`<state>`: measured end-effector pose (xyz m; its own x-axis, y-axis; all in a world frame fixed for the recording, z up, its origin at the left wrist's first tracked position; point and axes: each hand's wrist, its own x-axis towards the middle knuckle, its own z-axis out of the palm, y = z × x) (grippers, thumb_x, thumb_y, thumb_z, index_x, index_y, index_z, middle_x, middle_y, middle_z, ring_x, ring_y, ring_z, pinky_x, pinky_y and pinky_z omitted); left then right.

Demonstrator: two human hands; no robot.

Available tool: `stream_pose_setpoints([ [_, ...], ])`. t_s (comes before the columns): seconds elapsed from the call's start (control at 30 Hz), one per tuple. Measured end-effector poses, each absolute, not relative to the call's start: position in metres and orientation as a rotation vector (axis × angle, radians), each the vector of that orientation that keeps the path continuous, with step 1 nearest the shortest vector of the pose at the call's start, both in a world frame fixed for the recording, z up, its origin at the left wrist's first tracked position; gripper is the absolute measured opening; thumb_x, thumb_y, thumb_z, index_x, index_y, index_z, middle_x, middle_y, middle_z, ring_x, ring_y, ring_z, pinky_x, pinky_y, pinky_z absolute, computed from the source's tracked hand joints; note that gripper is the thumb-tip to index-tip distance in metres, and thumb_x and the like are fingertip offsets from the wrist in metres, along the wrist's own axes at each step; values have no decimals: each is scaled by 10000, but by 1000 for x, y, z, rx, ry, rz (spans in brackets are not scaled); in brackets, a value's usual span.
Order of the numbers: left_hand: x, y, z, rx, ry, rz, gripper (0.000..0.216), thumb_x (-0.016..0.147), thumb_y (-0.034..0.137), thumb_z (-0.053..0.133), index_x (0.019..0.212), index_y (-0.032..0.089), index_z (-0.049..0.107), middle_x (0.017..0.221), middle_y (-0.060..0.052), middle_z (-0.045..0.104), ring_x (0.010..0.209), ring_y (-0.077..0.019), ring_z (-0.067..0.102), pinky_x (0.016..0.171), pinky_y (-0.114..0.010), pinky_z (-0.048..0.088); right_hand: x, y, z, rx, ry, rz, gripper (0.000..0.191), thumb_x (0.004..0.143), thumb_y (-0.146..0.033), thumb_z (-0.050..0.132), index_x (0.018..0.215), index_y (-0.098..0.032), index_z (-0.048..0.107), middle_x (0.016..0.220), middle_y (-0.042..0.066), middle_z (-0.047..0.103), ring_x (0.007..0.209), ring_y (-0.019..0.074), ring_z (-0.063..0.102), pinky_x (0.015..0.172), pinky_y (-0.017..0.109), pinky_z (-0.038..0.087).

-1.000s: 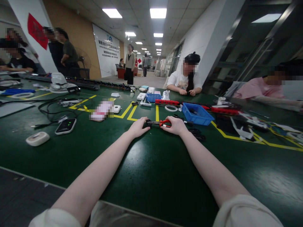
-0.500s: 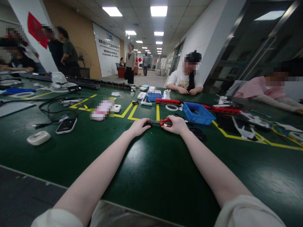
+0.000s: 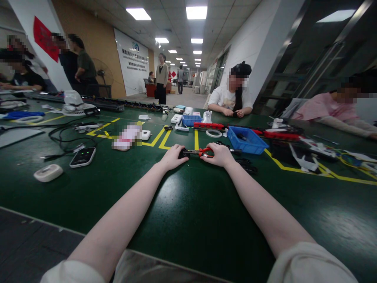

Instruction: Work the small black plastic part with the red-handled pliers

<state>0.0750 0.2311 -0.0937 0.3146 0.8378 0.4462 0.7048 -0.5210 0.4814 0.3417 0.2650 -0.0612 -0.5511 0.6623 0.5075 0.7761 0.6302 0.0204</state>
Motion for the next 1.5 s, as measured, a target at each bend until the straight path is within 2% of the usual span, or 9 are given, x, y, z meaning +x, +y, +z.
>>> stream_pose_setpoints([
  [0.2, 74, 232, -95, 2300, 1395, 1070, 503, 774, 341, 734, 1212, 148, 580, 1375, -173, 488, 1330, -323, 468, 1115, -462, 398, 342, 266, -62, -1133, -2408, -346, 460, 767, -631, 618, 936, -204, 600, 901, 70, 684, 796, 237, 644, 691, 318, 420],
  [0.33, 75, 232, -93, 2246, 1360, 1028, 491, 778, 337, 731, 1200, 146, 566, 1232, -154, 608, 1193, -305, 577, 1051, -468, 450, 341, 265, -61, -1134, -2420, -356, 468, 772, -637, 608, 941, -200, 602, 909, 75, 685, 803, 239, 646, 692, 319, 420],
  [0.67, 76, 227, -86, 1904, 1343, 1259, 484, 685, 345, 812, 1059, 177, 555, 1087, -77, 657, 929, -213, 656, 860, -378, 534, 339, 266, -62, -1160, -2396, -347, 451, 793, -626, 585, 957, -206, 596, 932, 76, 686, 816, 241, 640, 680, 319, 408],
  [0.83, 76, 227, -83, 1883, 1359, 1305, 356, 674, 342, 815, 913, 179, 608, 994, -48, 664, 956, -215, 642, 909, -399, 519, 338, 266, -63, -1159, -2376, -314, 433, 787, -608, 597, 960, -211, 594, 928, 76, 685, 818, 249, 640, 682, 328, 417],
  [1.03, 76, 229, -85, 1763, 1266, 1424, 397, 665, 279, 823, 981, 177, 604, 1102, -63, 628, 1042, -202, 630, 972, -401, 514, 333, 265, -63, -1129, -2358, -256, 427, 794, -605, 595, 959, -212, 591, 922, 73, 685, 808, 237, 637, 687, 321, 422],
  [1.3, 73, 232, -89, 1762, 1204, 1380, 343, 674, 287, 814, 942, 167, 636, 1108, -73, 629, 995, -200, 651, 898, -387, 562, 333, 265, -63, -1133, -2361, -255, 451, 786, -626, 599, 949, -205, 590, 915, 73, 678, 794, 232, 630, 681, 318, 421],
  [1.5, 74, 228, -84, 1685, 1172, 1346, 347, 683, 293, 800, 965, 177, 634, 1073, -52, 675, 864, -168, 685, 846, -343, 564, 333, 266, -63, -1117, -2333, -230, 427, 783, -601, 614, 950, -208, 589, 927, 73, 674, 815, 235, 631, 704, 326, 444],
])
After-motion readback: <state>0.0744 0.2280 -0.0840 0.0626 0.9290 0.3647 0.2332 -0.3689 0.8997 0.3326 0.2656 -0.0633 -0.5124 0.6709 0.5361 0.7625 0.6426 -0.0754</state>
